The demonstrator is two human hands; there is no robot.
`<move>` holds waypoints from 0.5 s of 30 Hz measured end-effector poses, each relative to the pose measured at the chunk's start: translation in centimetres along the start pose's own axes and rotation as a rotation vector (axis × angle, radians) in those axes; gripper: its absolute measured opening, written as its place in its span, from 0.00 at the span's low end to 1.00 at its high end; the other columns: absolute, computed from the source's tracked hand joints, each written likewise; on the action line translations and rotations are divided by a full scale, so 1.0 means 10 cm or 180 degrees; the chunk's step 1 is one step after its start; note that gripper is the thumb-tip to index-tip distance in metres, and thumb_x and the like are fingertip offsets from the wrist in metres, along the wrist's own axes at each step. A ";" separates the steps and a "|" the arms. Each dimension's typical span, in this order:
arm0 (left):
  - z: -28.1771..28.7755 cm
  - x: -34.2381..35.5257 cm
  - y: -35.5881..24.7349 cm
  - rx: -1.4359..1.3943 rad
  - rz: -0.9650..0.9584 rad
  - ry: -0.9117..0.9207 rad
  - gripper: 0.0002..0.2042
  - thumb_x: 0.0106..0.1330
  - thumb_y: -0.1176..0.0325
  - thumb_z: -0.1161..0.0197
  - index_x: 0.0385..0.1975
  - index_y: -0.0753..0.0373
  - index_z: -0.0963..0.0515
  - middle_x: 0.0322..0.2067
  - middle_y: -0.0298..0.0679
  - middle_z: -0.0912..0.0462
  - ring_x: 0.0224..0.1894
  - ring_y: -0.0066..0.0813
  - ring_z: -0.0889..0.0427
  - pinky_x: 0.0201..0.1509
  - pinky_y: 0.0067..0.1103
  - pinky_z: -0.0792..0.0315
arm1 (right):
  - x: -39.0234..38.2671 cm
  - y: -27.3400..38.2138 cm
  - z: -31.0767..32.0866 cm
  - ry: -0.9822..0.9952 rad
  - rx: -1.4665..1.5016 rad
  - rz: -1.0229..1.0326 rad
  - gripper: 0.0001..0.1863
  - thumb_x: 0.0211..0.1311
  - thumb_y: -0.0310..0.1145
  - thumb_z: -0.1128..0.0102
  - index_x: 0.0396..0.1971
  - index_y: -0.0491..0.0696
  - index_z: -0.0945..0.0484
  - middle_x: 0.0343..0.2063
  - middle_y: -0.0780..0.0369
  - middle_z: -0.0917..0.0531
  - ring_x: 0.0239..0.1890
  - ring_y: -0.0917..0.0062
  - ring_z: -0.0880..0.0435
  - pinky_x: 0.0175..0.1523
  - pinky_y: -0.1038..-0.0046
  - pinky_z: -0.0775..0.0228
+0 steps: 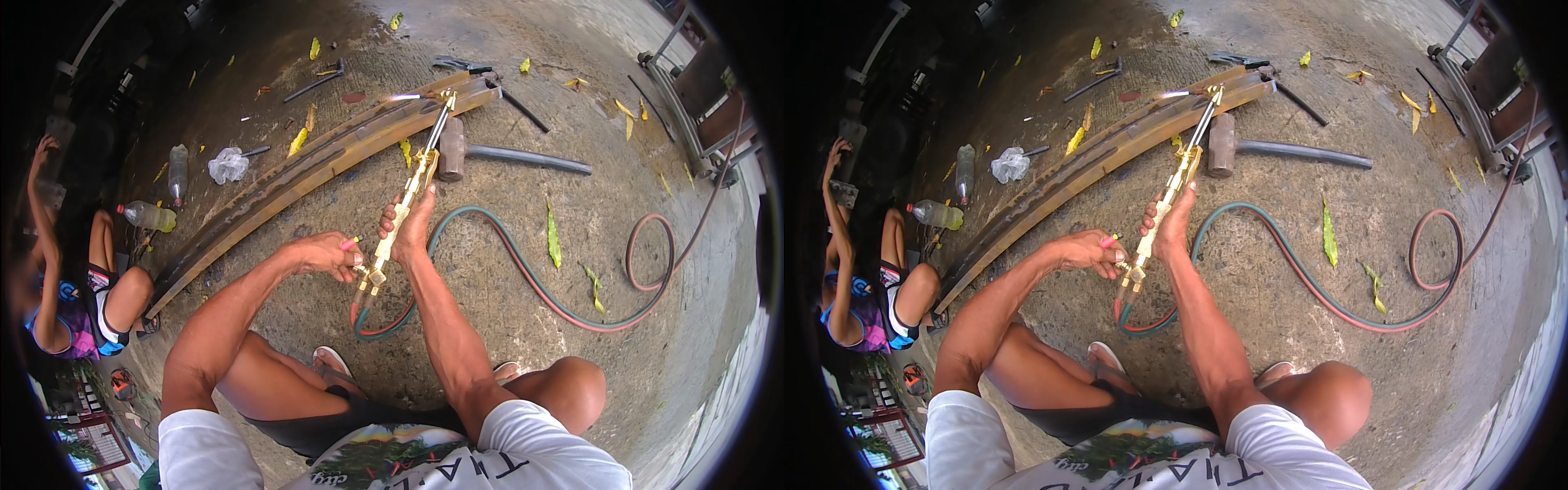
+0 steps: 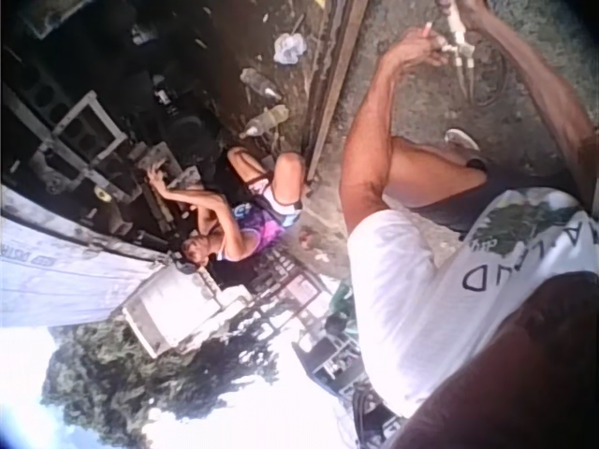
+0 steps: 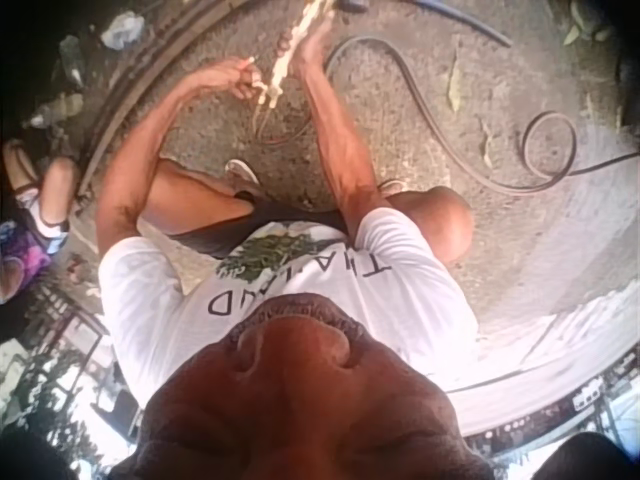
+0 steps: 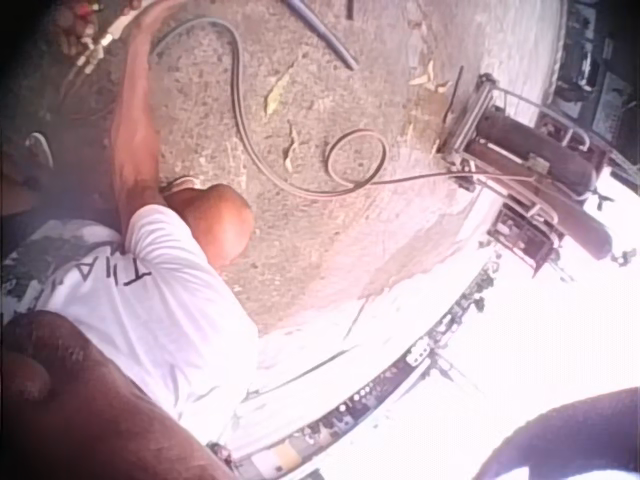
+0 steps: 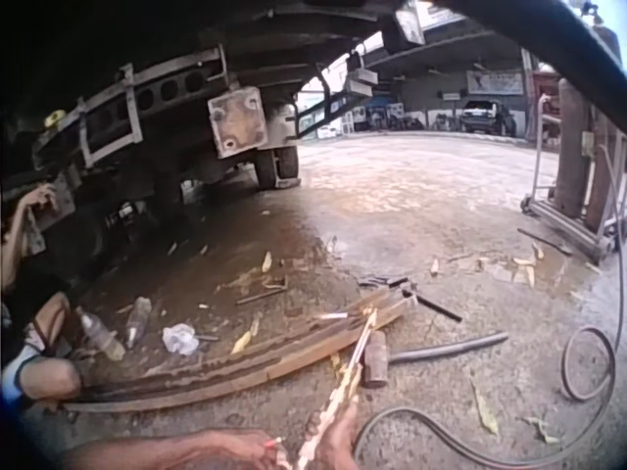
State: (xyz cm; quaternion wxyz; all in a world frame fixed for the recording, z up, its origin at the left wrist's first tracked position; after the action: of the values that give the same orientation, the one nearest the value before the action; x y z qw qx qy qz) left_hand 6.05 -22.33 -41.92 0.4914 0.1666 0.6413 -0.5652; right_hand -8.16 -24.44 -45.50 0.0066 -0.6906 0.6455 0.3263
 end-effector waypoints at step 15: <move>0.05 0.04 0.11 0.0082 0.0112 -0.0217 0.16 0.72 0.62 0.43 0.42 0.74 0.23 0.32 0.47 0.16 0.32 0.31 0.14 0.37 0.25 0.17 | 0.09 -0.18 0.05 -0.0044 -0.0015 -0.0117 0.37 0.62 0.76 0.73 0.30 0.52 0.38 0.14 0.69 0.36 0.11 0.82 0.39 0.14 0.77 0.45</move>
State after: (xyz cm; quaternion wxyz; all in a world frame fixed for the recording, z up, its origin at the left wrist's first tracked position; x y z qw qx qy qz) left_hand 6.98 -22.53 -42.79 0.5207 0.1648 0.6138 -0.5700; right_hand -6.79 -24.76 -47.08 0.0154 -0.7001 0.6318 0.3324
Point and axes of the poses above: each hand's wrist, its own x-axis towards the middle knuckle, its own z-axis out of the back of the hand, y = z × x, the point moved 8 cm from there along x, towards the middle knuckle
